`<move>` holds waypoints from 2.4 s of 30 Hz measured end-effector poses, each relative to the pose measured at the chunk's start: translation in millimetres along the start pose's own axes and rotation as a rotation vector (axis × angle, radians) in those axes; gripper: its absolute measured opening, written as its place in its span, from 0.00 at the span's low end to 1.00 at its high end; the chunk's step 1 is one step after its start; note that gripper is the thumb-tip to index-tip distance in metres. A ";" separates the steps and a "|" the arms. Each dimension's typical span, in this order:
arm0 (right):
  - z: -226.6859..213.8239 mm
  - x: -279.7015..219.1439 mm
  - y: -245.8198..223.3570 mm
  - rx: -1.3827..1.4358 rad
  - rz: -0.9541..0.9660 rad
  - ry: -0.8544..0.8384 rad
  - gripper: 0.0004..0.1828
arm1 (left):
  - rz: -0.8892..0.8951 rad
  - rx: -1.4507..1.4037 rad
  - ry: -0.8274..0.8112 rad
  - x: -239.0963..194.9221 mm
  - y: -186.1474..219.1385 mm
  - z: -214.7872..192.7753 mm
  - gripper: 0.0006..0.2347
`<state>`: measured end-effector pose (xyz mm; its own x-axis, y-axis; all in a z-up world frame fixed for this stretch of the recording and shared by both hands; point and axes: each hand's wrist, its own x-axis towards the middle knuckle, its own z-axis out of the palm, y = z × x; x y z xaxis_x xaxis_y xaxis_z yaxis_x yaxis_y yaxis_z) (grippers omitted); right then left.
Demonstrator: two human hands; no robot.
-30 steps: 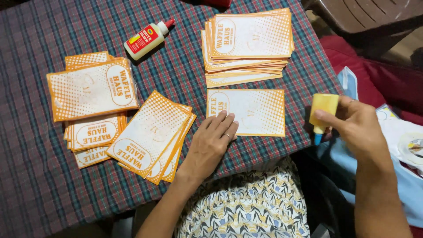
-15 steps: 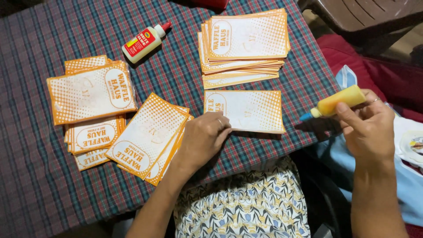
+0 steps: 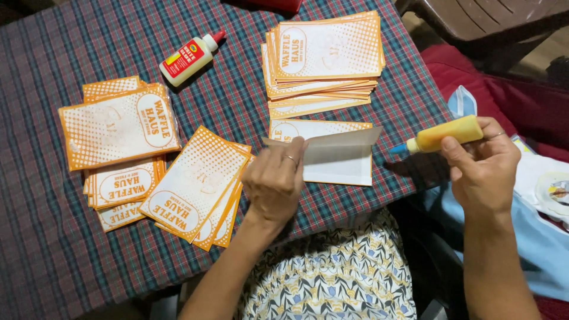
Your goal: Applying glue to paper bags using a sponge applicator and folding them to assemble.
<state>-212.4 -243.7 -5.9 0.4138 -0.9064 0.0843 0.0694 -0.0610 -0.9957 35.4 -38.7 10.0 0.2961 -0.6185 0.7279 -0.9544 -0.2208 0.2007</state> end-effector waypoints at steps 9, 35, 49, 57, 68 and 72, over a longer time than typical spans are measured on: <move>-0.6 -1.3 1.5 -0.006 -0.010 -0.019 0.19 | 0.217 -0.384 -0.170 -37.8 32.7 30.6 0.04; 46.1 1.7 10.0 -0.320 -0.290 -0.091 0.15 | -0.223 -0.416 -0.760 15.4 10.7 72.2 0.30; 38.4 -0.5 10.2 -0.348 -0.308 -0.088 0.15 | -0.256 -0.467 -0.862 24.2 7.1 62.2 0.36; 25.8 -24.0 -4.2 -0.355 -0.136 -0.176 0.17 | -0.286 -0.460 -0.887 29.4 9.8 57.2 0.37; 29.4 -48.4 0.6 -0.353 -0.122 -0.134 0.15 | -0.259 -0.561 -0.992 41.1 -8.2 48.2 0.27; 48.1 -56.1 7.2 -0.420 -0.263 -0.169 0.13 | -0.294 -0.663 -1.195 59.9 -24.6 40.2 0.22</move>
<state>-191.5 -173.1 -16.0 0.5744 -0.7601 0.3038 -0.1648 -0.4709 -0.8667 78.1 -100.7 22.3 0.0169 -0.9473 -0.3200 -0.5922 -0.2674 0.7601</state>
